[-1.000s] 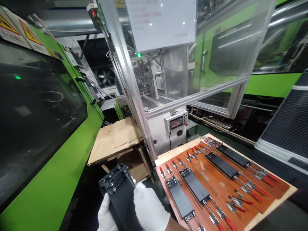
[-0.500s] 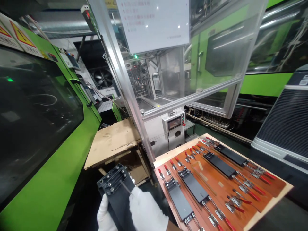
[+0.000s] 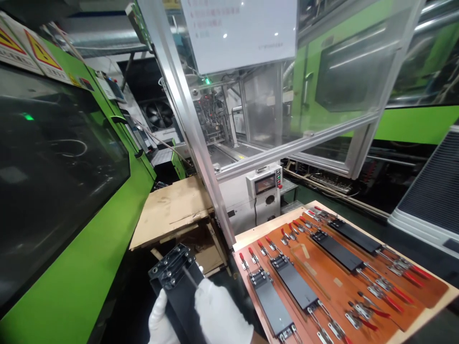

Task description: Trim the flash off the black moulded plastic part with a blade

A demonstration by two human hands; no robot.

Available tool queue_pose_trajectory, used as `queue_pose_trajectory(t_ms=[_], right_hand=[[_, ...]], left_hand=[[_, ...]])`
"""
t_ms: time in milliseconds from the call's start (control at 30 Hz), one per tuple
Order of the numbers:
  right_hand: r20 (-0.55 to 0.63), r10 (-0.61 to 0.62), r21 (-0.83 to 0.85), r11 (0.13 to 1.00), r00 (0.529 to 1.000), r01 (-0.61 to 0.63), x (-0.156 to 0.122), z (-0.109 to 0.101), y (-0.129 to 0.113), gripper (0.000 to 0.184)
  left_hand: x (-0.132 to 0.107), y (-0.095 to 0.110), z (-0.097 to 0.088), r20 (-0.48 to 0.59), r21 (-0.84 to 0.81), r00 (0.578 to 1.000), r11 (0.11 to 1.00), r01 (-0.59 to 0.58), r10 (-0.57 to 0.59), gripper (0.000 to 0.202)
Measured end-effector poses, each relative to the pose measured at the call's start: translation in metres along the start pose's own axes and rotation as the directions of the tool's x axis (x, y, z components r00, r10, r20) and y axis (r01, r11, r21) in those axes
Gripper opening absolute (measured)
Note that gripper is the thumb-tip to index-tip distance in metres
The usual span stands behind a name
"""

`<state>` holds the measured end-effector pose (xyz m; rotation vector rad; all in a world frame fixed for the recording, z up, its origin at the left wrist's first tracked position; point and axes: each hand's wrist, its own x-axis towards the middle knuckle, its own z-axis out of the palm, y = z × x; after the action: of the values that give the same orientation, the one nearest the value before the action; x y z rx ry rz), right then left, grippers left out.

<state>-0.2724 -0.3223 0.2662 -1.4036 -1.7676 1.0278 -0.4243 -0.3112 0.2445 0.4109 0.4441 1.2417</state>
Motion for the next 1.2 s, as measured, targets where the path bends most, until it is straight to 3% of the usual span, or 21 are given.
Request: queue_pose_trajectory(t_ms=[200,367,533,900,1133,1200], right_hand=[[0.005,0.006,-0.024,1.000,1.000,-0.006,0.000,0.003,0.004,0.035],[-0.020,-0.008,-0.044,0.999,1.000,0.007,0.000,0.008,0.005,0.037],[-0.078,-0.017,-0.074,0.997,0.997,0.011,0.001,0.011,0.013,0.038],[-0.134,-0.113,-0.047,0.993,0.984,0.107,0.012,0.020,0.024,0.040],[-0.146,-0.108,-0.030,0.994,0.983,0.105,0.007,0.010,0.012,0.041],[-0.136,-0.083,-0.039,0.996,0.987,0.078,0.007,0.007,0.009,0.039]], left_hand=[[0.007,-0.008,-0.002,-0.188,-0.020,0.982,1.000,-0.022,0.018,0.026],[0.014,-0.014,-0.002,-0.349,0.047,0.923,0.986,-0.157,0.164,0.025],[0.017,-0.014,-0.002,-0.312,0.080,0.932,0.983,-0.167,0.184,0.026],[0.025,-0.010,0.010,-0.422,0.334,0.825,0.910,-0.245,0.377,0.037],[0.033,-0.013,0.006,-0.482,0.394,0.768,0.887,-0.238,0.421,0.047],[0.036,-0.012,0.004,-0.490,0.353,0.776,0.905,-0.239,0.396,0.043]])
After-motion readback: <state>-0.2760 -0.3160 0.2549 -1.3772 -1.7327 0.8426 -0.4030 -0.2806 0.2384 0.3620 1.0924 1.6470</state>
